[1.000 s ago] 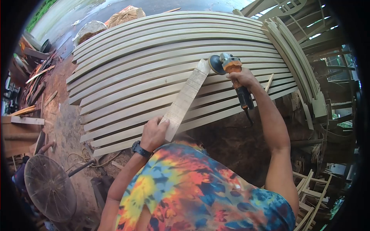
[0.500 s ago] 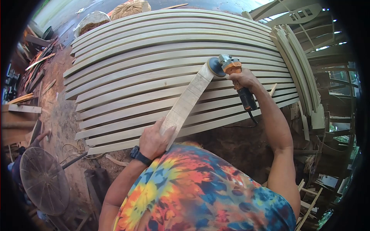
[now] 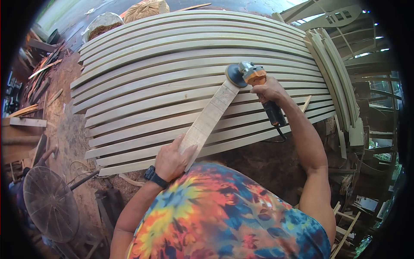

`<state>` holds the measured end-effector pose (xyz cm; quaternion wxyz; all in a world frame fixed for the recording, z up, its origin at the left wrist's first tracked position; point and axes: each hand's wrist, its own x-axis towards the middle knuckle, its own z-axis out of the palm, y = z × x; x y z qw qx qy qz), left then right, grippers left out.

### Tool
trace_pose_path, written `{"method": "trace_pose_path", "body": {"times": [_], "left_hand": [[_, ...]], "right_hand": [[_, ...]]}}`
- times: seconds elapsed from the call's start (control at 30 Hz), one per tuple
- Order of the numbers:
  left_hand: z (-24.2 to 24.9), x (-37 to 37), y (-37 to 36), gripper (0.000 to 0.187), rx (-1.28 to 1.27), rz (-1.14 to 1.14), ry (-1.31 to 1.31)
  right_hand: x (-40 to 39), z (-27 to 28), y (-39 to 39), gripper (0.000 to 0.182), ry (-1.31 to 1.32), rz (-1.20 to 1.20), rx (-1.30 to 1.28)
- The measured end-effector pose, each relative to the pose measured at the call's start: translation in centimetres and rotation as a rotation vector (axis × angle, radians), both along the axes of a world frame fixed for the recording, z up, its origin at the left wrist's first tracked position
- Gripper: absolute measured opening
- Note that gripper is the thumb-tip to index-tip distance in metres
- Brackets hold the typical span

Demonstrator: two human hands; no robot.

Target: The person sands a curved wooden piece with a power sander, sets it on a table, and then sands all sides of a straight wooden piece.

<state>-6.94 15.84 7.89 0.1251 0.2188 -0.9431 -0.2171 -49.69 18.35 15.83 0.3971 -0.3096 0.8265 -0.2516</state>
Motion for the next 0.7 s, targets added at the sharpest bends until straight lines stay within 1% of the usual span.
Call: {"method": "trace_pose_path", "body": {"times": [0.17,0.23,0.27,0.33,0.47,0.53,0.6,0.67,0.7], "left_hand": [[-0.4,-0.2,-0.1,0.024,0.011,0.008,0.017],[-0.6,-0.1,-0.1,0.023,0.092,0.042,-0.004],[-0.6,0.0,-0.2,0.023,0.09,0.04,-0.003],[0.1,0.0,-0.5,0.023,-0.004,-0.018,0.035],[-0.7,0.0,-0.3,0.023,0.072,0.02,0.023],[0.6,-0.1,-0.5,0.023,-0.014,-0.047,0.008],[0.4,0.0,-0.7,0.023,-0.031,-0.061,0.016],[0.0,0.2,-0.8,0.023,-0.049,-0.072,0.024],[-0.2,0.3,-0.7,0.025,-0.016,-0.056,0.005]], "right_hand": [[0.6,0.1,0.4,0.026,-0.011,0.058,0.037],[0.0,0.0,0.5,0.027,-0.029,0.054,0.045],[-0.6,-0.2,0.2,0.026,-0.012,0.023,0.048],[-0.8,-0.4,0.0,0.026,0.006,-0.008,0.048],[0.2,0.2,0.6,0.024,-0.014,-0.016,0.053],[1.2,0.6,0.9,0.024,-0.039,-0.003,0.045],[1.7,0.7,1.1,0.023,-0.016,0.04,0.051],[0.7,0.6,1.0,0.023,-0.018,0.029,0.074],[0.0,0.4,1.0,0.023,-0.016,-0.008,0.07]]}}
